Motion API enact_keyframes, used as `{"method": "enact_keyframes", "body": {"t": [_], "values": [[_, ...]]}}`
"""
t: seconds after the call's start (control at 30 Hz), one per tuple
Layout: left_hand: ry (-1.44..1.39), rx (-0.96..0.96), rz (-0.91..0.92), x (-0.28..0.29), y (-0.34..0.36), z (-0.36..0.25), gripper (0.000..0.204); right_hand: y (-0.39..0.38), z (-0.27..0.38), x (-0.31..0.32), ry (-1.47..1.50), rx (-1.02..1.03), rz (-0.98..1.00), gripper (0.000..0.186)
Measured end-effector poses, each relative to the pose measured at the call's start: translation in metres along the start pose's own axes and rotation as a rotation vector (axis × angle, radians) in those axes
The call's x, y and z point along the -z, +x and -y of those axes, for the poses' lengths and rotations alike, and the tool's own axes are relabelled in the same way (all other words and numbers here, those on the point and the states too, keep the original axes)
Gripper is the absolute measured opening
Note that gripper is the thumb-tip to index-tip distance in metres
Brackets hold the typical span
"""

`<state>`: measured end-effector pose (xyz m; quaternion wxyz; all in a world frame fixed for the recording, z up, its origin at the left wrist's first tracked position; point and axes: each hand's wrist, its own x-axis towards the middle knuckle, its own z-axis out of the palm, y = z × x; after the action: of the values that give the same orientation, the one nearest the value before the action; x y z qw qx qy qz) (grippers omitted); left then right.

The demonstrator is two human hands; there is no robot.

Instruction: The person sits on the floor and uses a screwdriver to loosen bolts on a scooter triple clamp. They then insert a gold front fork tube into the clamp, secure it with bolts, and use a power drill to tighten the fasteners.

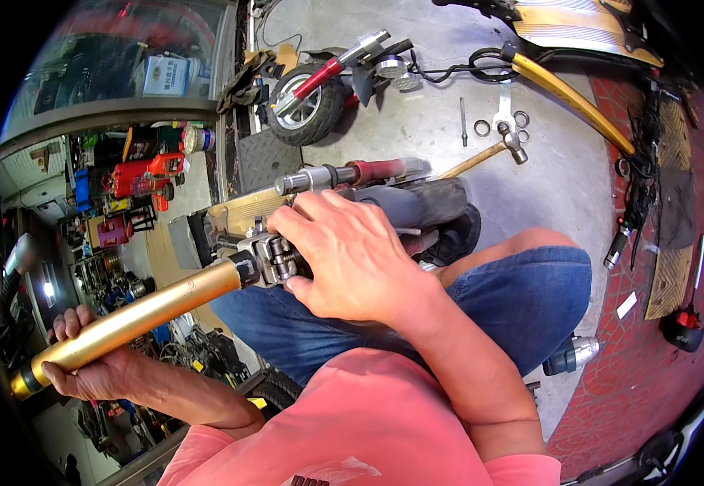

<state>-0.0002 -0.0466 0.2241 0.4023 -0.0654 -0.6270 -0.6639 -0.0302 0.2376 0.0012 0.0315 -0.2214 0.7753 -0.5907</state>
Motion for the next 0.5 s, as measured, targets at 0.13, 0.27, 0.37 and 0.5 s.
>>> {"method": "enact_keyframes", "body": {"t": [0.13, 0.27, 0.37, 0.5], "values": [[-0.004, -0.015, -0.005, -0.001, -0.003, 0.002, 0.051, 0.015, -0.004, 0.003, 0.039, 0.016, 0.1, 0.05], [0.016, -0.032, -0.011, -0.001, -0.003, 0.004, 0.054, 0.022, -0.004, 0.005, 0.058, 0.011, 0.147, 0.056], [0.01, -0.021, 0.009, -0.003, -0.004, 0.006, 0.056, 0.022, -0.001, 0.004, 0.057, -0.008, 0.143, 0.06], [0.017, -0.045, -0.014, -0.006, -0.005, 0.009, 0.057, 0.022, 0.0, 0.001, 0.041, -0.008, 0.137, 0.061]]}}
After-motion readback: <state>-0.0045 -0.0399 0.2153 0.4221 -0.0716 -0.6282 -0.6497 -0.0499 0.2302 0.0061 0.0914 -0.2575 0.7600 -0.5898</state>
